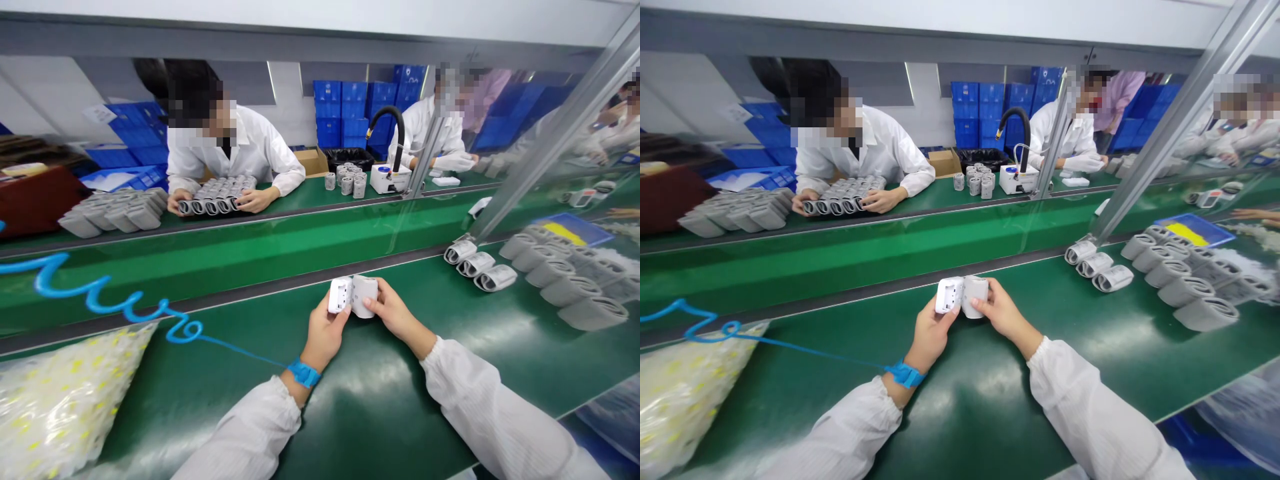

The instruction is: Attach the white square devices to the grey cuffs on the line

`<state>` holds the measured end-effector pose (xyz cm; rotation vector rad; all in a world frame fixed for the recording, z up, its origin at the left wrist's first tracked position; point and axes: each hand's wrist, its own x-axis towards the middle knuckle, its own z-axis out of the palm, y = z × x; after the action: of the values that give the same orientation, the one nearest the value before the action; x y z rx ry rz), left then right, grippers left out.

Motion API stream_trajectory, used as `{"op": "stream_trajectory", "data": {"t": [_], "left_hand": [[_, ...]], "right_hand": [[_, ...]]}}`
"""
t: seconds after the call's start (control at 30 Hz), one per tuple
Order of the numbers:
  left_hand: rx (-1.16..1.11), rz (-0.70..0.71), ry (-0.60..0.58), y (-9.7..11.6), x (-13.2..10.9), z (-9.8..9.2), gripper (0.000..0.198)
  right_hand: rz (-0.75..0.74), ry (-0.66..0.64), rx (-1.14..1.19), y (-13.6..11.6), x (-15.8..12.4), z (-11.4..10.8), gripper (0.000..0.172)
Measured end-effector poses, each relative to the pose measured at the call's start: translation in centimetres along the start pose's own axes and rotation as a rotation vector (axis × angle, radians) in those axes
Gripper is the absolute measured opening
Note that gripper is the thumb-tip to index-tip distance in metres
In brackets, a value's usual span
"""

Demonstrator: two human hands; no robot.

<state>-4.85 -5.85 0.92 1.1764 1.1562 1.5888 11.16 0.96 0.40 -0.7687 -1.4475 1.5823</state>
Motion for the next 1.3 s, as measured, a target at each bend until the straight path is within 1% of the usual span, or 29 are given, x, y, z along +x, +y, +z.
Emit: {"op": "stream_trajectory", "data": {"t": [0.17,0.3,0.47,0.53,0.6,0.73,0.8,0.87,0.97,1.03,1.13,1.23,1.3], "left_hand": [[0.040,0.008,-0.016,0.0,-0.1,0.0,0.053],[0.127,0.037,-0.032,-0.1,-0.2,-0.1,0.053],[0.219,0.072,-0.046,-0.6,-0.5,-0.3,0.055],[0.247,0.092,-0.055,-0.7,-0.7,-0.3,0.057],[0.293,0.124,-0.072,-0.5,-0.8,-0.3,0.059],[0.419,0.210,-0.127,0.3,-0.6,-0.4,0.073],[0.467,0.222,-0.148,0.5,-0.4,-0.6,0.075],[0.549,0.219,-0.162,0.6,-0.2,-0.7,0.073],[0.670,0.240,-0.158,0.8,0.0,-0.9,0.071],[0.673,0.277,-0.161,1.0,0.0,-1.0,0.070],[0.663,0.316,-0.205,1.2,0.0,-1.1,0.071],[0.686,0.323,-0.242,1.4,-0.1,-1.1,0.071],[0.684,0.307,-0.228,1.3,-0.1,-1.0,0.069]], "right_hand": [[-0.004,-0.022,-0.014,0.1,0.0,-0.1,0.054],[0.009,-0.035,-0.033,0.2,0.0,-0.2,0.054],[0.017,-0.029,-0.019,0.3,-0.1,-0.1,0.058],[0.007,-0.029,-0.053,0.4,-0.1,0.0,0.056],[0.003,-0.012,-0.111,0.4,-0.2,0.1,0.052],[0.033,0.066,-0.187,0.4,-0.2,0.3,0.046],[0.073,0.095,-0.151,0.1,-0.2,0.4,0.047],[0.151,0.105,-0.056,-0.3,-0.3,0.5,0.050],[0.295,0.086,0.062,-1.1,-0.7,0.7,0.051],[0.356,0.070,0.071,-1.7,-0.9,0.8,0.051],[0.396,0.064,0.047,-2.5,-1.2,0.9,0.051],[0.406,0.068,0.046,-2.6,-1.3,1.0,0.051],[0.407,0.079,0.041,-2.3,-1.3,1.2,0.051]]}}
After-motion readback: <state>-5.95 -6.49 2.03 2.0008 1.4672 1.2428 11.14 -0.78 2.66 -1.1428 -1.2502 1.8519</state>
